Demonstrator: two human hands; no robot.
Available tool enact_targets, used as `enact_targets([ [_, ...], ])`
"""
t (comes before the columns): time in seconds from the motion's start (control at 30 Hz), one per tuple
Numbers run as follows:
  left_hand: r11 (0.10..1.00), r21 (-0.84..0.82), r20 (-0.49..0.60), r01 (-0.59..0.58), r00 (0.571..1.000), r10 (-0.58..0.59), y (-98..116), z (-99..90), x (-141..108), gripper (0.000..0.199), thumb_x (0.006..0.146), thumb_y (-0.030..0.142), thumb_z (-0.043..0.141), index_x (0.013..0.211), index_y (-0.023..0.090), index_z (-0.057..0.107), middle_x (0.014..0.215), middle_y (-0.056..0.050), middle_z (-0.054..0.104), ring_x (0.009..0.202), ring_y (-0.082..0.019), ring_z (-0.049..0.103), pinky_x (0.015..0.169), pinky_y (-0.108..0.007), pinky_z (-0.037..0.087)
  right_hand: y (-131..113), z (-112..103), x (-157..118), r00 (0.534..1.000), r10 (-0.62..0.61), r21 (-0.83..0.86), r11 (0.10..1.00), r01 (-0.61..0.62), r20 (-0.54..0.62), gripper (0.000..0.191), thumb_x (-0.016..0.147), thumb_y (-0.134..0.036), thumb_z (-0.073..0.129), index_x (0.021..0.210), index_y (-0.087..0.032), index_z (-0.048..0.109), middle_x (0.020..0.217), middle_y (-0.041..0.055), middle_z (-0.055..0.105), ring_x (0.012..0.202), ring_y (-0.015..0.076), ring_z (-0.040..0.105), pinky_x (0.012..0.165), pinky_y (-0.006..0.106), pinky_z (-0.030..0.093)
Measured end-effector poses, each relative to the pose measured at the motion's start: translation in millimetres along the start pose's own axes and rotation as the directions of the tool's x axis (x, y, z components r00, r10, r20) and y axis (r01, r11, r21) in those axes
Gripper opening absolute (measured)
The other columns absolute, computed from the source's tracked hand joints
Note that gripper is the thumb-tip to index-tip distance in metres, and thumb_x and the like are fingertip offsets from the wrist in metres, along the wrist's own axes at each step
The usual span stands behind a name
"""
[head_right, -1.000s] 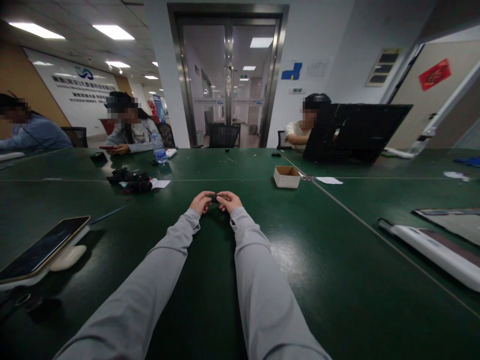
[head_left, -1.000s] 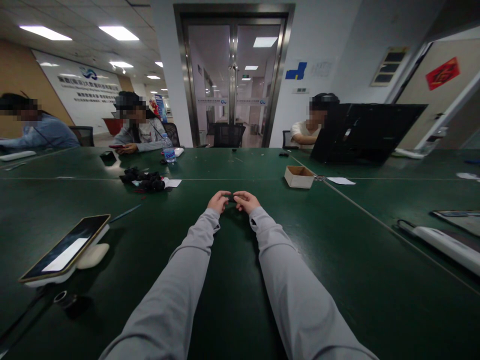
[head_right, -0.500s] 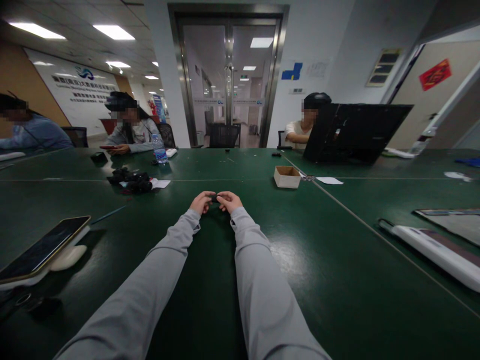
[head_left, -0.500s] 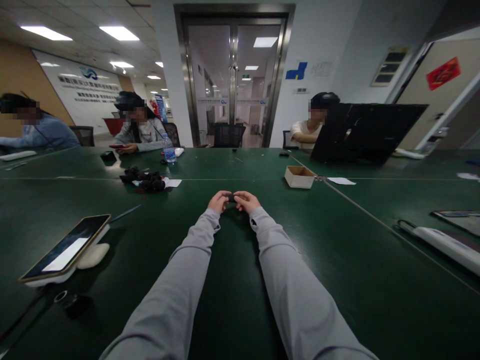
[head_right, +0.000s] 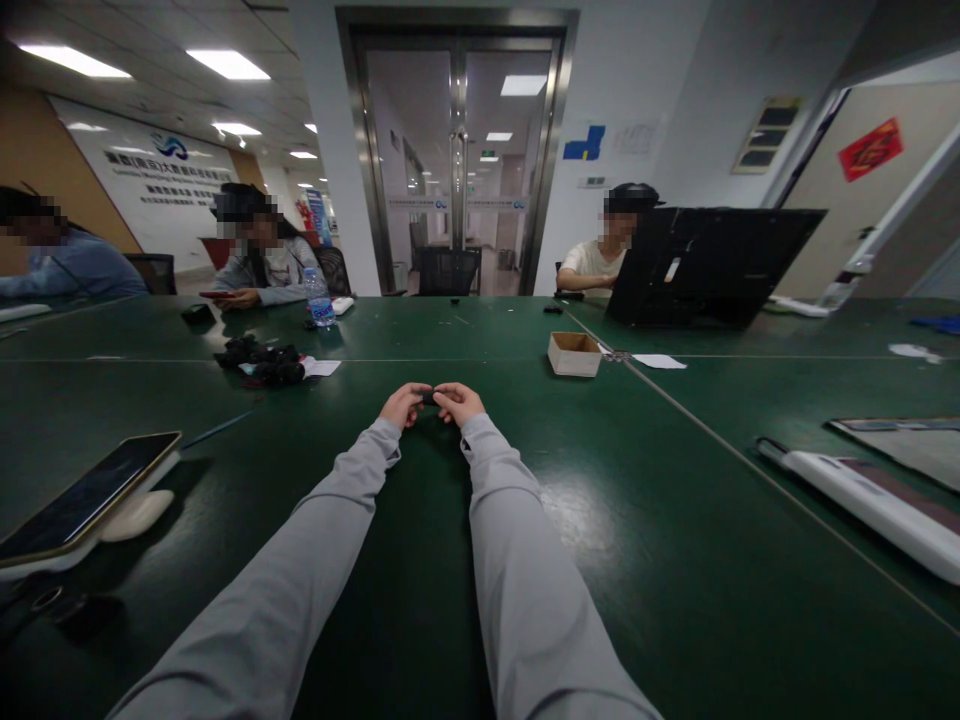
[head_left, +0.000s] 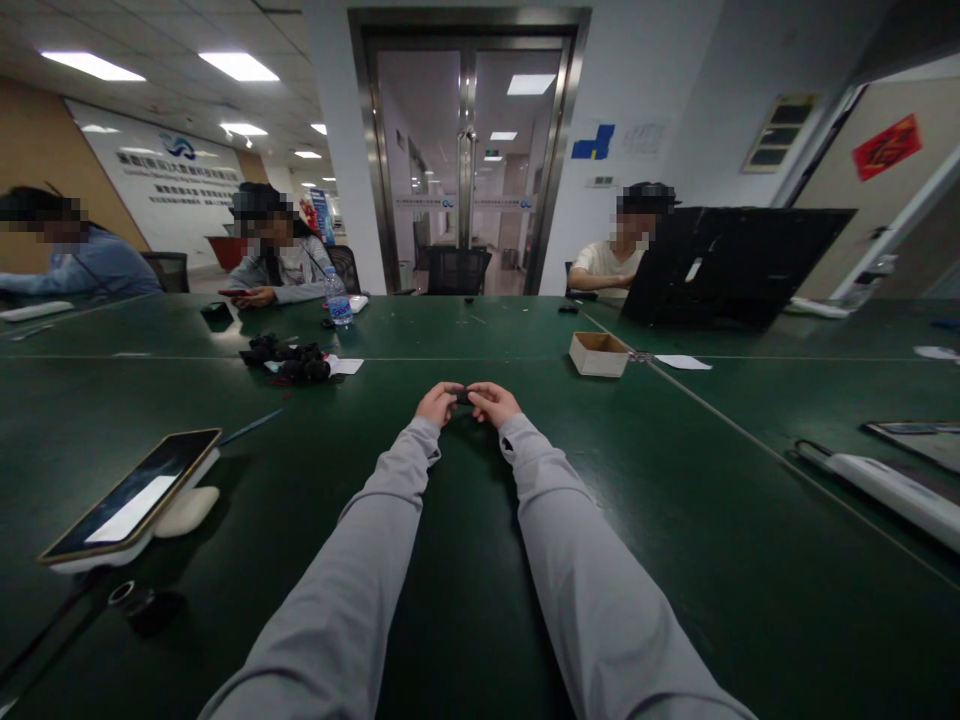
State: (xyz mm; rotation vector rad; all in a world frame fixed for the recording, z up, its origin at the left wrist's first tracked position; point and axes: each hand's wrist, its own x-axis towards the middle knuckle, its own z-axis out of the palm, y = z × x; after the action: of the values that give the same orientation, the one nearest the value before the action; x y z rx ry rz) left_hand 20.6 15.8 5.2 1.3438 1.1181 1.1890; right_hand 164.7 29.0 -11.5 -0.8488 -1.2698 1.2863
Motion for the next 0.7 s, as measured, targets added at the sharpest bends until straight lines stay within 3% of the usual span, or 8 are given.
enact_targets([
  [0.3,1.0,0.012,-0.019,0.019,1.0,-0.018,2.4,1.3,-0.8,0.028,0.069,0.018,0.041,0.093,0.014,0.056,0.046,0.005,0.046,0.03,-0.005,0.034,0.031,-0.017,0.021,1.2,-0.5,0.4,1.0,-0.003,-0.002,1.0,0.003,0.009,0.04,0.054,-0.034,0.074,0.083,-0.014,0.056,0.052,-0.0032,0.056,0.04,0.0076,0.049,0.034,0.016,0.038],
  [0.53,0.999,-0.023,0.035,0.026,0.999,-0.025,-0.5,-0.5,1.3,0.028,0.07,0.018,0.04,0.094,0.013,0.055,0.039,0.006,0.044,0.029,-0.006,0.031,0.032,-0.016,0.02,-1.7,0.9,-1.1,1.0,0.005,-0.013,1.0,-0.005,0.001,0.041,0.054,-0.033,0.074,0.084,-0.013,0.056,0.051,-0.0026,0.056,0.039,0.0077,0.049,0.034,0.016,0.039],
  [0.7,0.999,0.035,0.028,-0.027,0.999,0.026,-3.8,-0.3,1.8,0.031,0.079,0.03,0.036,0.09,0.012,0.058,0.033,0.006,0.038,0.028,-0.006,0.03,0.034,-0.017,0.021,-2.5,1.2,-1.3,1.0,0.008,-0.02,1.0,-0.008,-0.007,0.04,0.055,-0.033,0.075,0.084,-0.013,0.056,0.051,-0.0024,0.057,0.039,0.0078,0.049,0.034,0.016,0.039],
])
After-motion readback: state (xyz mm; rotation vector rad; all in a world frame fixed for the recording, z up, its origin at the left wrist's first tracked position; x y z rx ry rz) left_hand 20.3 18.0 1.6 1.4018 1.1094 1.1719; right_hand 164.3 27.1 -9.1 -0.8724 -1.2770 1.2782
